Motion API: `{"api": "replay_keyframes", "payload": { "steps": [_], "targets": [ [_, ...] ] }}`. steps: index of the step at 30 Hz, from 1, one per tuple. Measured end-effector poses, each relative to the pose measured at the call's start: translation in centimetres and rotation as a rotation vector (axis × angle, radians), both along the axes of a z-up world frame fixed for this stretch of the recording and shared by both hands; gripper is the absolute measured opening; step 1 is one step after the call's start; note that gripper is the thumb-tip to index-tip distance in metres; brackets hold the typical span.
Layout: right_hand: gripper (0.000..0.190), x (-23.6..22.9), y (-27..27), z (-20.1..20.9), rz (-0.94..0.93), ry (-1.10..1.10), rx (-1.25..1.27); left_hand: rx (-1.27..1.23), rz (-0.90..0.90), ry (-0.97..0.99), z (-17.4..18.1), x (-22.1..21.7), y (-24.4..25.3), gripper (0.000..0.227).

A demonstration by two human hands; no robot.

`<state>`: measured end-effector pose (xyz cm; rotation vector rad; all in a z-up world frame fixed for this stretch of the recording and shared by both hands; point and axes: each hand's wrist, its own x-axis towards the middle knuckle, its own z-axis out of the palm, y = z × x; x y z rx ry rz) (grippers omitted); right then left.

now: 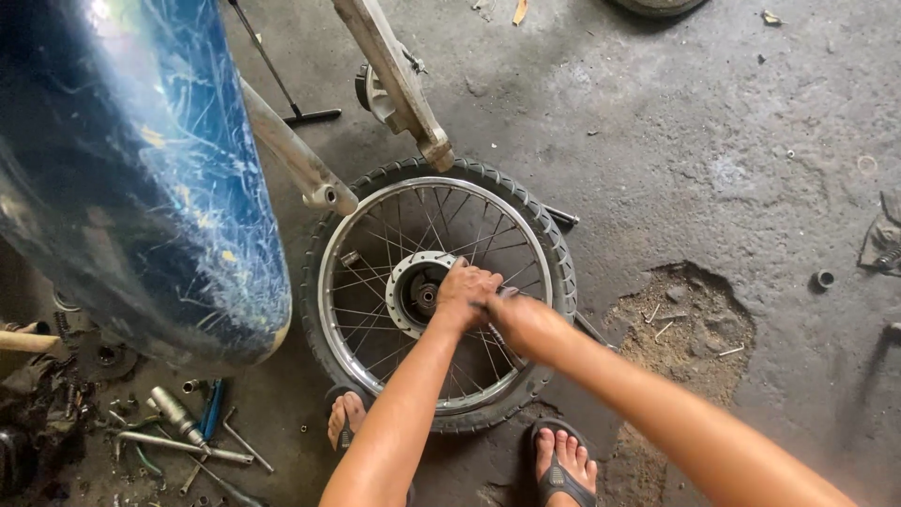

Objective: The person kneels on the workshop floor beside a spoked motorcycle wheel and works the tire bead off the rim. They press and lever the tire edge by hand and with a metal pry tool, working around the wheel while the motorcycle rests above on its stand.

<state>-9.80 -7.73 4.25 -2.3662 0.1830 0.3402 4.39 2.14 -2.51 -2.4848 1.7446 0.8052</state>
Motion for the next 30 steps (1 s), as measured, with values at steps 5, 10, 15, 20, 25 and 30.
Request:
{"api": "replay_keyframes", "payload": {
  "steps": [5, 10, 15, 20, 25, 30],
  "targets": [
    [0.018, 4.8, -6.1, -6.0, -0.375, 0.109, -0.025, 0.005, -0.026, -0.012, -0.4, -0.2, 0.1, 0.033],
    [0.029, 3.6, -7.1, -2.6, -0.584, 0.092, 0.091, -0.071, -0.028, -0.012, 1.5, -0.4, 0.3, 0.035],
    [0.025, -2.6, -7.6, -1.9, -0.914, 0.014, 0.536, -0.041, -0.028, 0.004, 3.4, -0.1, -0.6, 0.042],
    [0.026, -11.7, -7.8, 0.1, -1.194, -0.172, 0.973, -0.076, -0.023, 0.012, 3.2, -0.6, -0.5, 0.044],
    [0.041, -19.7, -8.1, 0.9, -1.004, -0.199, 1.216, -0.048, -0.08, -0.015, 2.2, -0.8, -0.6, 0.046],
    [0.048, -22.1, -6.9, 1.4, -0.881, -0.195, 1.409, -0.168, -0.22, -0.03, 1.3, -1.2, 0.9, 0.044]
  ]
}}
